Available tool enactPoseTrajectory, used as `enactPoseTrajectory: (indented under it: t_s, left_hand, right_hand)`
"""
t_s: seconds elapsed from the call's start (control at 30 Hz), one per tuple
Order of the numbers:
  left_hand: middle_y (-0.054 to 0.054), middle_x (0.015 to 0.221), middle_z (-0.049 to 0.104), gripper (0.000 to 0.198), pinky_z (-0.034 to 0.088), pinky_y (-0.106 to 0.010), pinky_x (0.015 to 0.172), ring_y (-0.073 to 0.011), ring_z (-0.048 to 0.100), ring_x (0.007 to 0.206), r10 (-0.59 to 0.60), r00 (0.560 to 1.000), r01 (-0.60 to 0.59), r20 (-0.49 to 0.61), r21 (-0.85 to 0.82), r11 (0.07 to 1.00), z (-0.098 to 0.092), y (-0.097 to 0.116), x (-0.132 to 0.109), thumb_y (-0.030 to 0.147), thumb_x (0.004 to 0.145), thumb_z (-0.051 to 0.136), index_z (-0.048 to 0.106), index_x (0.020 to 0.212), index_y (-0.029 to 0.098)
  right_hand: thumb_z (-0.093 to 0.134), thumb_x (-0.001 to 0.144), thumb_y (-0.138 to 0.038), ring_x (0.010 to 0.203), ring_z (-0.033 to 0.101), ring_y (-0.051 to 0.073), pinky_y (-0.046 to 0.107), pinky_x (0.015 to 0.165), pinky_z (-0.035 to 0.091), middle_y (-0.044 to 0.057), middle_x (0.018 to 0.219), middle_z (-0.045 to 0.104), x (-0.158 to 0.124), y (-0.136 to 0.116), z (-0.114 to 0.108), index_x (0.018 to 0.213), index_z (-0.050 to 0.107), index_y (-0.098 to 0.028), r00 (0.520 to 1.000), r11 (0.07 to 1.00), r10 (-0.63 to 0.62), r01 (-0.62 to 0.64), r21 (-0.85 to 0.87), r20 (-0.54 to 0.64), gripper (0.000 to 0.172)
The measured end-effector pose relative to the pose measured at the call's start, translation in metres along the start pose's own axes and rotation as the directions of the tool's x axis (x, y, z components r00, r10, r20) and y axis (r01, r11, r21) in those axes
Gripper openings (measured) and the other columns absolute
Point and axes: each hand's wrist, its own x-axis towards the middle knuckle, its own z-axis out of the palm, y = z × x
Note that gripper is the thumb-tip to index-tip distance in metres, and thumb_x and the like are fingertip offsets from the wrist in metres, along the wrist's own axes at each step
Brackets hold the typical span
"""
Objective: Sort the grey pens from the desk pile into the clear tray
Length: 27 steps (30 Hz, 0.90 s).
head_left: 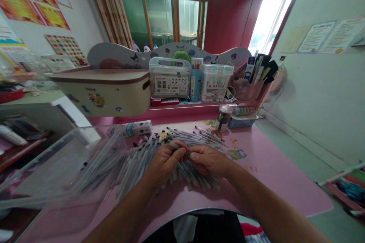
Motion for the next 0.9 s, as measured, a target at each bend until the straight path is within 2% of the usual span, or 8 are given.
enactPoseTrajectory:
  t_s: [0.17, 0.3, 0.43, 0.53, 0.77, 0.83, 0.9]
  left_hand:
    - [0.003, 0.058, 0.052, 0.022, 0.036, -0.023, 0.057, -0.0112, 0.046, 0.057, -0.051, 0.998, 0.052, 0.026, -0.064, 0.997, -0.0011, -0.0011, 0.0021, 0.036, 0.087, 0.058, 0.065, 0.084, 0.016]
    - [0.004, 0.057, 0.047, 0.024, 0.033, -0.023, 0.055, -0.0103, 0.042, 0.056, -0.092, 0.995, 0.094, 0.023, -0.072, 0.993, -0.0012, -0.0032, 0.0022, 0.039, 0.086, 0.058, 0.065, 0.083, 0.016]
    - [0.003, 0.060, 0.049, 0.022, 0.035, -0.023, 0.058, -0.0108, 0.045, 0.059, -0.033, 0.999, 0.033, -0.011, 0.052, 0.998, -0.0015, -0.0033, 0.0007, 0.036, 0.088, 0.056, 0.066, 0.085, 0.016]
    - [0.004, 0.060, 0.050, 0.019, 0.035, -0.023, 0.059, -0.0110, 0.046, 0.060, -0.012, 0.998, 0.018, -0.065, 0.087, 0.996, -0.0007, -0.0042, 0.0000, 0.033, 0.089, 0.056, 0.067, 0.087, 0.018]
    - [0.003, 0.060, 0.053, 0.018, 0.037, -0.022, 0.057, -0.0113, 0.049, 0.059, -0.007, 0.998, 0.007, -0.066, 0.004, 1.000, 0.0027, -0.0018, 0.0005, 0.033, 0.088, 0.056, 0.066, 0.085, 0.018]
    - [0.003, 0.061, 0.055, 0.018, 0.038, -0.023, 0.058, -0.0115, 0.051, 0.059, -0.006, 0.997, 0.007, -0.071, 0.020, 1.000, 0.0015, -0.0022, 0.0004, 0.032, 0.088, 0.057, 0.067, 0.085, 0.018]
    - [0.002, 0.061, 0.056, 0.017, 0.039, -0.023, 0.059, -0.0120, 0.052, 0.060, -0.009, 0.995, 0.014, -0.097, 0.051, 0.999, 0.0001, -0.0042, 0.0004, 0.032, 0.087, 0.058, 0.068, 0.085, 0.018]
  right_hand:
    - [0.069, 0.081, -0.052, 0.038, 0.019, 0.003, 0.019, 0.034, 0.011, -0.011, 0.052, 0.031, -0.0018, -0.0004, 0.0007, 0.084, 0.053, -0.017, 0.989, 0.986, 0.131, -0.138, 0.096, 0.073, 0.038]
    - [0.068, 0.081, -0.053, 0.038, 0.019, 0.004, 0.019, 0.034, 0.011, -0.011, 0.051, 0.032, -0.0015, 0.0010, -0.0009, 0.079, 0.050, -0.018, 0.981, 0.980, 0.164, -0.174, 0.100, 0.103, 0.039]
    - [0.062, 0.086, -0.052, 0.041, 0.022, 0.005, 0.021, 0.037, 0.014, -0.010, 0.055, 0.031, 0.0008, -0.0003, 0.0006, 0.081, 0.052, -0.018, 0.999, 0.996, 0.036, -0.035, -0.077, 0.012, 0.036]
    - [0.058, 0.089, -0.050, 0.046, 0.025, 0.006, 0.022, 0.042, 0.017, -0.008, 0.058, 0.032, 0.0012, -0.0019, 0.0033, 0.087, 0.056, -0.017, 0.996, 0.966, -0.076, 0.060, -0.251, -0.053, 0.034]
    - [0.051, 0.092, -0.048, 0.049, 0.026, 0.008, 0.023, 0.047, 0.021, -0.007, 0.057, 0.032, 0.0003, -0.0016, 0.0046, 0.090, 0.061, -0.016, 0.990, 0.936, -0.123, 0.092, -0.340, -0.070, 0.033]
    - [0.047, 0.095, -0.044, 0.053, 0.034, 0.009, 0.023, 0.052, 0.029, -0.005, 0.061, 0.039, 0.0015, -0.0018, 0.0052, 0.089, 0.062, -0.017, 0.982, 0.895, -0.178, 0.133, -0.426, -0.068, 0.032]
    - [0.044, 0.097, -0.037, 0.065, 0.047, 0.012, 0.025, 0.065, 0.039, -0.002, 0.071, 0.052, 0.0035, -0.0015, 0.0061, 0.090, 0.063, -0.017, 0.960, 0.797, -0.273, 0.188, -0.574, -0.066, 0.029]
